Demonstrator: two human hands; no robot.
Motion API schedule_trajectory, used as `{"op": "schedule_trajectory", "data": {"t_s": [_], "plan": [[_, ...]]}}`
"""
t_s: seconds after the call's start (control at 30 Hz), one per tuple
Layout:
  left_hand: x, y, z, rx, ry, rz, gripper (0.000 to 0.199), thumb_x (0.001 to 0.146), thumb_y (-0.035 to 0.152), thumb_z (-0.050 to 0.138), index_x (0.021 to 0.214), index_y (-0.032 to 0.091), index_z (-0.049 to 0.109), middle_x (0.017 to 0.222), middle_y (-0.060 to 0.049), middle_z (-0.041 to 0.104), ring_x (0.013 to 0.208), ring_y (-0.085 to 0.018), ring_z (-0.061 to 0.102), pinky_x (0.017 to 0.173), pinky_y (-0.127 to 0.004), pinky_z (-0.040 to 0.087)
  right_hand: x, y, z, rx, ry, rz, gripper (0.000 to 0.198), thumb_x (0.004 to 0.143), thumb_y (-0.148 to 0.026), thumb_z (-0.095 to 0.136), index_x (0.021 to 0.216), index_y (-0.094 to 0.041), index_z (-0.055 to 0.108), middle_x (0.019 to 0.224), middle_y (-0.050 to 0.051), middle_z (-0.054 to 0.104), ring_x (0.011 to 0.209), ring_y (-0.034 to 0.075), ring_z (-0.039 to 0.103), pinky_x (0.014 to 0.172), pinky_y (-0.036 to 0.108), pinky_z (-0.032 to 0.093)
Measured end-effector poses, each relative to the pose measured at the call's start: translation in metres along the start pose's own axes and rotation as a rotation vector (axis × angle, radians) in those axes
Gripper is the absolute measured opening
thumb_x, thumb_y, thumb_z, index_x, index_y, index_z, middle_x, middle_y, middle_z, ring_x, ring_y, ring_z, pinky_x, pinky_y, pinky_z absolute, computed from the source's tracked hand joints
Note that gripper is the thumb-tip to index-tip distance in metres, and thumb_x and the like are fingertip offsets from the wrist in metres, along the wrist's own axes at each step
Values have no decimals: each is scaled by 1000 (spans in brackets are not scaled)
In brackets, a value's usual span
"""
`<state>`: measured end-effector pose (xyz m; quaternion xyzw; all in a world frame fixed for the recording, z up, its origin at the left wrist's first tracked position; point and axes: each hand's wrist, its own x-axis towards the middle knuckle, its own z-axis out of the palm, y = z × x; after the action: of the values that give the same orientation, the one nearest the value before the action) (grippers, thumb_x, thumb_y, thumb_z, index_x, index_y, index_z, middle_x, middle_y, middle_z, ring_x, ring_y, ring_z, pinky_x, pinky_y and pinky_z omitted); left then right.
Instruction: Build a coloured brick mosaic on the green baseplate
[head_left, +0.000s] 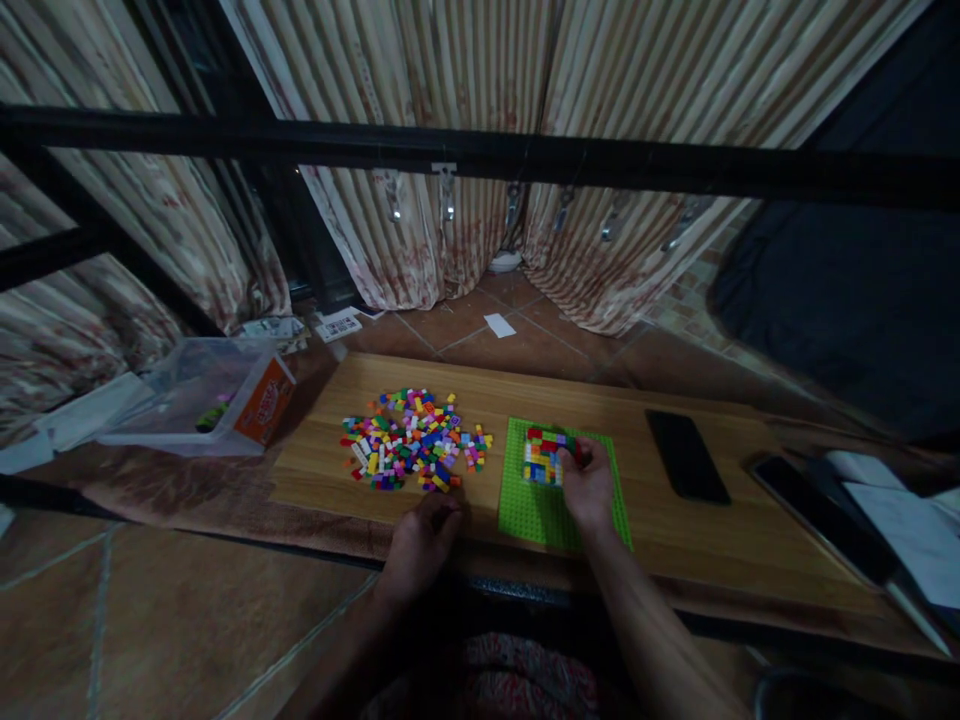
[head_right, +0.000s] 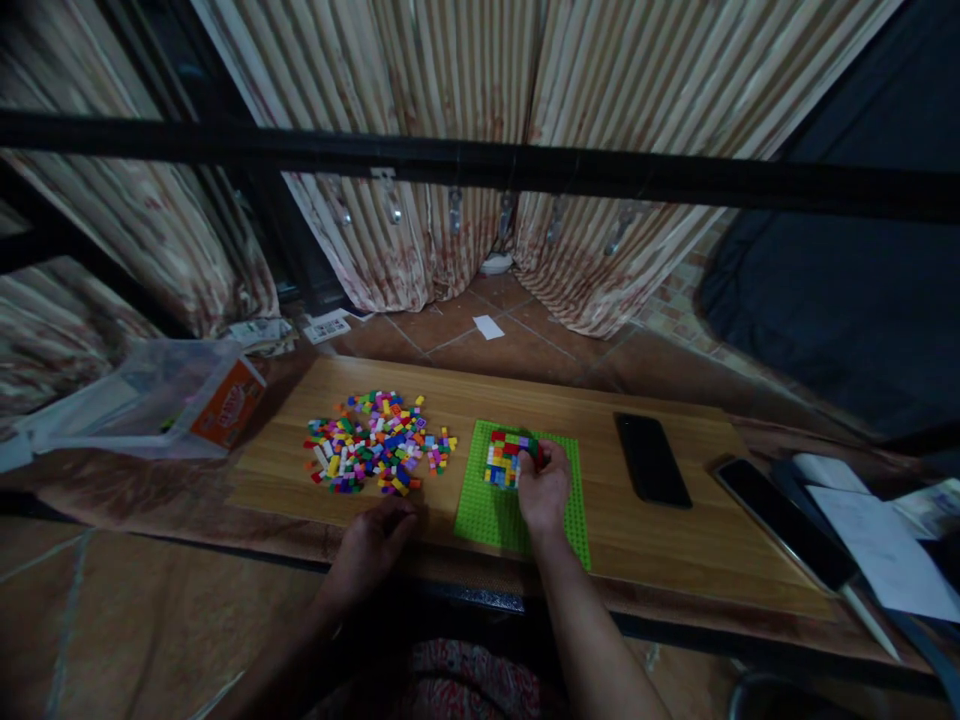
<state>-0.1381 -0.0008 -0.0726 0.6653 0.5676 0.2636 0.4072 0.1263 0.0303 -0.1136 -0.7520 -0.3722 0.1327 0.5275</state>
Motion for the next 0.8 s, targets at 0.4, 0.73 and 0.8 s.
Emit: {"op": "schedule_trajectory", "data": {"t_s": [0.4,0.73,0.8], "plan": [[-13,-13,-24,28,103,58,16,85,29,51,86,21,64,87,-2,71,80,-16,66,75,-24,49,-42,-47,-14,-147,-147,-394,27,89,-37,46,99,-19,64,98,10,65,93,24,58,86,40,45],[-10,-22,-29,53,148,63,16,82,21,51,90,22,65,91,-1,72,84,-15,67,79,-25,50,-112,-81,53,-244,-605,-597,24,88,-17,50,105,-24,66,99,5,62,98,22,57,89,33,45],[-9,-23,-29,52,152,64,17,82,21,51,92,23,64,93,-1,72,86,-15,67,81,-25,50,-111,-83,58,-283,-614,-601,26,86,-15,52,106,-24,66,102,5,61,100,22,56,90,33,45]]}}
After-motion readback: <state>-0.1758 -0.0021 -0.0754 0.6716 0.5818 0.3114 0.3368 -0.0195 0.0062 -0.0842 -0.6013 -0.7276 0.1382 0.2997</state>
